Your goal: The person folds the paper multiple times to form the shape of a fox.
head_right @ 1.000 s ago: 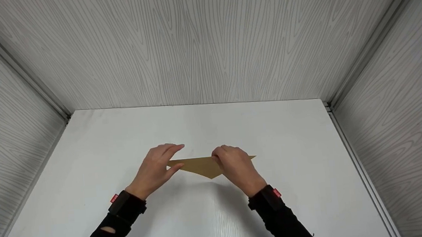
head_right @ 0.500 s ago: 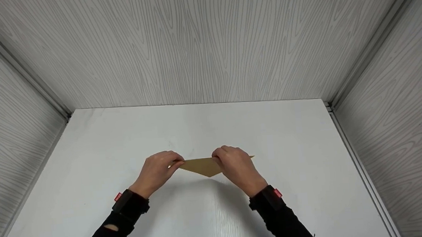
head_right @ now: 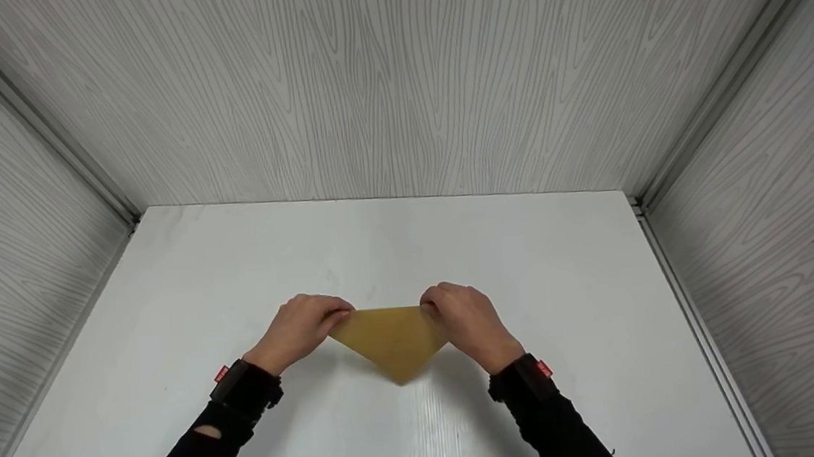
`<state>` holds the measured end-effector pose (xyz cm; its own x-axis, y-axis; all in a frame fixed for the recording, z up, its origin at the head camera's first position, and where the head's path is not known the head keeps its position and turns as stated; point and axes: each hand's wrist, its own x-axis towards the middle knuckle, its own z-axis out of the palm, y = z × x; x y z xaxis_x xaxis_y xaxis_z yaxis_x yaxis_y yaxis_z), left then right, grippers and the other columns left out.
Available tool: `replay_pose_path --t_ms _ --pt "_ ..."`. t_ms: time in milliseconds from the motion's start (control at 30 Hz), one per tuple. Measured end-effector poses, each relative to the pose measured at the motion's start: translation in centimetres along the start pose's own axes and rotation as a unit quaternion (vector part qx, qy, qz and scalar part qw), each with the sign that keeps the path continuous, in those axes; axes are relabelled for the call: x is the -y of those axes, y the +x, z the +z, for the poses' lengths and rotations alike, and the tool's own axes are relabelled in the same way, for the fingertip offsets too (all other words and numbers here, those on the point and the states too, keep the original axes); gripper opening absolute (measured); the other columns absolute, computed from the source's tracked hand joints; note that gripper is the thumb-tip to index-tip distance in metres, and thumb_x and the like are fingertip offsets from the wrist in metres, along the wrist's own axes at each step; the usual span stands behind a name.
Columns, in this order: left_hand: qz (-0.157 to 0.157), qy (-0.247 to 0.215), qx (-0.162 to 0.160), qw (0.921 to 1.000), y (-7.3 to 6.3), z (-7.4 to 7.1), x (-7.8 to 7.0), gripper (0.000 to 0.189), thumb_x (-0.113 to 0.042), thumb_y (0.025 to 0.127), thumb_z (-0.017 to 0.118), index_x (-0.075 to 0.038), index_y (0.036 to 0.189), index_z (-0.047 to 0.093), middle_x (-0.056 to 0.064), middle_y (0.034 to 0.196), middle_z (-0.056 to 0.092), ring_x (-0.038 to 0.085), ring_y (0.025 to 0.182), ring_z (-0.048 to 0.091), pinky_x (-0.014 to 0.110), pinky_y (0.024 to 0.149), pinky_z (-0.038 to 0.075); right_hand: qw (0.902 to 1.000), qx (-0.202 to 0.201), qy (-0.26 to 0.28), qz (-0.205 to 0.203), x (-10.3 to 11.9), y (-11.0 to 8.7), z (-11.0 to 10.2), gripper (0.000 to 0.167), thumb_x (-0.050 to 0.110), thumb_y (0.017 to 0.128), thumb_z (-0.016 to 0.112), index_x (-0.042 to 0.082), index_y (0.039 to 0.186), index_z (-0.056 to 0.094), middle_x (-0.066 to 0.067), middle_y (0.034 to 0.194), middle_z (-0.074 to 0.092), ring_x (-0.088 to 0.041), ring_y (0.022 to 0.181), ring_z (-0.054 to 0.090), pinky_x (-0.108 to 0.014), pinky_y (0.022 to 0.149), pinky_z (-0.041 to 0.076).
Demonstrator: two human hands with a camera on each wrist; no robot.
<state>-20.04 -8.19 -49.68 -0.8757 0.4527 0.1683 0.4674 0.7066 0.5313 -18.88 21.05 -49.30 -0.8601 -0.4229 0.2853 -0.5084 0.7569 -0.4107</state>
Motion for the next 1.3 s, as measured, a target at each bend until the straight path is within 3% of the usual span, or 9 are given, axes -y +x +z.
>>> replay_pose_path --t_ms 233,400,567,667,800,1033,1167,1300 --pt "-0.049 -0.034 0.059 0.9965 -0.5 1.1 1.2 0.014 -0.018 0.1 0.068 -0.013 0.104 0.081 0.0 0.1 0.078 0.021 0.095 0.069 0.042 0.082 0.054 0.9982 0.056 0.019 0.016 -0.9 -0.1 1.5 0.003 0.008 0.095 0.073 0.007 0.095 0.076 -0.002 0.092 0.073 -0.019 0.087 0.07 -0.039 0.079 0.058" --pt "-0.072 -0.039 0.075 0.9938 -0.5 2.1 2.0 0.011 -0.019 0.1 0.07 -0.012 0.102 0.078 0.001 0.095 0.076 0.018 0.087 0.065 0.04 0.079 0.053 0.9965 0.076 0.017 0.031 -1.3 -0.2 2.6 0.004 0.009 0.096 0.072 0.006 0.095 0.076 -0.002 0.091 0.072 -0.019 0.087 0.069 -0.039 0.078 0.057" --pt "-0.086 -0.021 0.098 0.9912 -0.7 3.1 2.9 0.01 -0.017 0.099 0.07 -0.011 0.102 0.077 0.002 0.095 0.074 0.018 0.086 0.065 0.04 0.079 0.054 0.9945 0.097 0.01 0.04 -1.6 -0.5 3.7 0.005 0.01 0.097 0.072 0.006 0.094 0.075 -0.002 0.089 0.071 -0.018 0.084 0.066 -0.037 0.076 0.056" --pt "-0.078 0.003 0.107 0.9912 -1.0 3.8 3.4 0.009 -0.015 0.098 0.07 -0.01 0.101 0.077 0.003 0.095 0.075 0.02 0.089 0.067 0.04 0.082 0.055 0.9933 0.107 0.007 0.042 -1.7 -0.7 4.4 0.004 0.007 0.096 0.071 0.008 0.094 0.074 -0.002 0.088 0.07 -0.017 0.082 0.064 -0.036 0.075 0.056" --pt "-0.063 0.035 0.098 0.9925 -1.2 4.6 4.1 0.006 -0.013 0.096 0.073 -0.009 0.095 0.078 0.002 0.091 0.074 0.019 0.087 0.068 0.039 0.08 0.055 0.9922 0.117 -0.006 0.044 -1.8 -1.0 5.2 0.005 0.003 0.095 0.07 0.007 0.095 0.074 -0.002 0.088 0.067 -0.016 0.081 0.062 -0.036 0.075 0.055" --pt "-0.054 0.093 0.053 0.9928 -1.2 5.6 4.4 0.006 -0.014 0.095 0.073 -0.01 0.092 0.078 0.003 0.089 0.066 0.024 0.085 0.066 0.041 0.076 0.054 0.9928 0.11 -0.032 0.038 -2.1 -1.0 6.1 0.006 0.001 0.092 0.073 0.007 0.094 0.073 -0.003 0.086 0.064 -0.018 0.08 0.062 -0.037 0.074 0.055" --pt "-0.046 0.121 0.028 0.9911 -1.3 6.1 4.2 0.007 -0.013 0.095 0.072 -0.01 0.098 0.077 0.006 0.096 0.067 0.026 0.089 0.066 0.043 0.074 0.055 0.9951 0.083 -0.044 0.033 -2.5 -0.9 6.7 0.009 -0.001 0.09 0.073 0.008 0.091 0.074 -0.003 0.083 0.063 -0.02 0.077 0.062 -0.038 0.071 0.055" --pt "-0.029 0.121 0.01 0.9922 -1.4 6.5 3.9 0.015 -0.008 0.095 0.07 -0.007 0.11 0.074 0.01 0.108 0.068 0.027 0.096 0.067 0.043 0.081 0.056 0.9961 0.064 -0.048 0.036 -3.0 -0.6 7.1 0.013 -0.004 0.088 0.072 0.008 0.09 0.074 -0.004 0.083 0.064 -0.022 0.078 0.062 -0.039 0.072 0.055"
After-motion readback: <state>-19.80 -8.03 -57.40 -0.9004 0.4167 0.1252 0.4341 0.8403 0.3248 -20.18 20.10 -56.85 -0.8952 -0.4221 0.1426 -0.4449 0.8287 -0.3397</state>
